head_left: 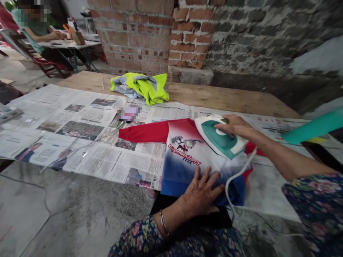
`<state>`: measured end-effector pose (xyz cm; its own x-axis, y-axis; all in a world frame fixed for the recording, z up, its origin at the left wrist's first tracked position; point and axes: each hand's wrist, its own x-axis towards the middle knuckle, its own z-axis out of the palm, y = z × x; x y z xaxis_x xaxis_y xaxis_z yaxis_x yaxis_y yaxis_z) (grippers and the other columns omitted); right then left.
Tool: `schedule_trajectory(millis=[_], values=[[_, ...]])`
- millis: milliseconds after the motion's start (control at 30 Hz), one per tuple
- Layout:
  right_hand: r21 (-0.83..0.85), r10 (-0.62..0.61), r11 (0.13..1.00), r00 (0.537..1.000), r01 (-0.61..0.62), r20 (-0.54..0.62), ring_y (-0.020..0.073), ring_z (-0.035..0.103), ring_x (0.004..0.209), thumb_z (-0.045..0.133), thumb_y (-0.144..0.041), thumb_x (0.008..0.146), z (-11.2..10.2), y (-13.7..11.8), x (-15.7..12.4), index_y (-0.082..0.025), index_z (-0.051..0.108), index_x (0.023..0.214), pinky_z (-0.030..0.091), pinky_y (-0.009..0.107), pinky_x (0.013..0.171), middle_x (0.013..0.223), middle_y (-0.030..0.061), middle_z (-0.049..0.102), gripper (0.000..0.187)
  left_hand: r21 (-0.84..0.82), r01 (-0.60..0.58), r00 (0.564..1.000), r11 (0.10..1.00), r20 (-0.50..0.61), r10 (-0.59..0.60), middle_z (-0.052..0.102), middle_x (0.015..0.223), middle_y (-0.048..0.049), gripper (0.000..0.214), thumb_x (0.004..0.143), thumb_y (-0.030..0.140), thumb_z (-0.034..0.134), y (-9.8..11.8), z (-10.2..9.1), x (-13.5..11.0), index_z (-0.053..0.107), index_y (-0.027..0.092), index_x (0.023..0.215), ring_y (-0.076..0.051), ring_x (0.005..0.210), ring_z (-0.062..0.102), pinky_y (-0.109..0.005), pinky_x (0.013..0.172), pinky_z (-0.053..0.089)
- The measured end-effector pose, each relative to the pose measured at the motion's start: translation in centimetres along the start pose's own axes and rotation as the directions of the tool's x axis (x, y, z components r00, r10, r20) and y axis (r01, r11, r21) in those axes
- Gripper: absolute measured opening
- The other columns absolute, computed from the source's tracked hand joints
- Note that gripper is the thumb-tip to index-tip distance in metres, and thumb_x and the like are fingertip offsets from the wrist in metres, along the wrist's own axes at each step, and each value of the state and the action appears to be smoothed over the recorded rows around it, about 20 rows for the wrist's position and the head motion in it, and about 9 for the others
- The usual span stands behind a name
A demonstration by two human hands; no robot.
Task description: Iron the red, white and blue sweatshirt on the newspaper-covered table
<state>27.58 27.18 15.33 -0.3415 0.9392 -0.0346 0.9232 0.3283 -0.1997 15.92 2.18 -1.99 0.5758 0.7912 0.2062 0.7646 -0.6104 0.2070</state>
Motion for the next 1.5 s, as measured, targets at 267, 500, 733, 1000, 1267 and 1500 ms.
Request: schedule_trajectory(millis=[267, 500, 733, 1000, 1267, 1500], values=[[-0.036, 0.295, 0.955, 0.955, -0.295, -0.009, 0.0335, 0.074, 0.079, 0.070, -0.036, 0.102, -1.1, 7.0, -8.5, -0.015, 0.084, 0.125, 0.052, 0.040, 0.077, 0.074, 0.0121, 0.077, 0.034, -0.080, -0.015, 0.999, 0.997, -0.043, 0.011, 0.052, 0.181, -0.0214, 0.089, 0.098, 0.055, 0.089, -0.7, -0.8, 0.0, 0.053, 0.022, 0.173, -0.043, 0.173, 0.042, -0.069, 0.143, 0.029], [-0.083, 0.138, 0.985, 0.983, -0.149, -0.123, 0.0367, 0.078, 0.104, 0.075, -0.042, 0.095, -0.7, 8.8, -15.1, -0.028, 0.083, 0.140, 0.055, 0.041, 0.081, 0.116, 0.0111, 0.087, 0.048, -0.437, -0.020, 0.900, 0.899, -0.399, -0.173, 0.084, 0.135, -0.0113, 0.037, 0.117, 0.041, 0.059, -3.5, -3.1, -2.4, 0.071, 0.024, 0.148, -0.024, 0.124, 0.082, -0.041, 0.115, 0.065], [0.009, -0.244, 0.970, 0.968, 0.245, -0.053, 0.0291, 0.075, 0.093, 0.077, -0.028, 0.093, -0.5, 1.0, -16.3, -0.031, 0.086, 0.133, 0.047, 0.034, 0.076, 0.102, 0.0058, 0.085, 0.041, -0.188, 0.373, 0.876, 0.909, -0.251, -0.411, 0.081, 0.149, -0.0101, 0.038, 0.115, 0.033, 0.053, -19.0, -10.5, -1.5, 0.079, 0.026, 0.142, -0.026, 0.142, 0.073, -0.049, 0.128, 0.055], [-0.050, -0.574, 0.814, 0.814, 0.579, 0.086, 0.0258, 0.071, 0.097, 0.075, -0.019, 0.103, 2.8, -6.7, -12.3, -0.024, 0.075, 0.148, 0.040, 0.033, 0.077, 0.116, 0.0101, 0.084, 0.045, 0.127, 0.423, 0.880, 0.897, 0.179, -0.440, 0.039, 0.191, -0.0067, 0.058, 0.118, 0.038, 0.045, -23.0, -10.7, 0.0, 0.054, 0.039, 0.175, -0.038, 0.179, 0.030, -0.080, 0.140, 0.021], [-0.084, -0.682, 0.707, 0.708, 0.703, 0.183, 0.0228, 0.068, 0.087, 0.074, -0.012, 0.101, 1.9, -6.0, -15.2, -0.023, 0.076, 0.146, 0.035, 0.032, 0.071, 0.110, 0.0097, 0.083, 0.046, 0.180, 0.443, 0.883, 0.878, 0.082, -0.462, 0.042, 0.189, -0.0002, 0.057, 0.117, 0.043, 0.048, -23.8, -9.3, -0.8, 0.056, 0.046, 0.173, -0.034, 0.179, 0.032, -0.070, 0.143, 0.022], [0.008, -0.312, 0.949, 0.932, 0.316, 0.185, 0.0225, 0.075, 0.083, 0.078, -0.024, 0.099, 0.9, 2.8, -20.6, -0.031, 0.084, 0.127, 0.042, 0.029, 0.069, 0.092, 0.0021, 0.083, 0.029, 0.183, 0.462, 0.881, 0.868, 0.017, -0.473, 0.050, 0.184, 0.0013, 0.055, 0.114, 0.040, 0.051, -23.7, -9.1, -1.1, 0.063, 0.047, 0.167, -0.031, 0.175, 0.041, -0.063, 0.143, 0.031]])
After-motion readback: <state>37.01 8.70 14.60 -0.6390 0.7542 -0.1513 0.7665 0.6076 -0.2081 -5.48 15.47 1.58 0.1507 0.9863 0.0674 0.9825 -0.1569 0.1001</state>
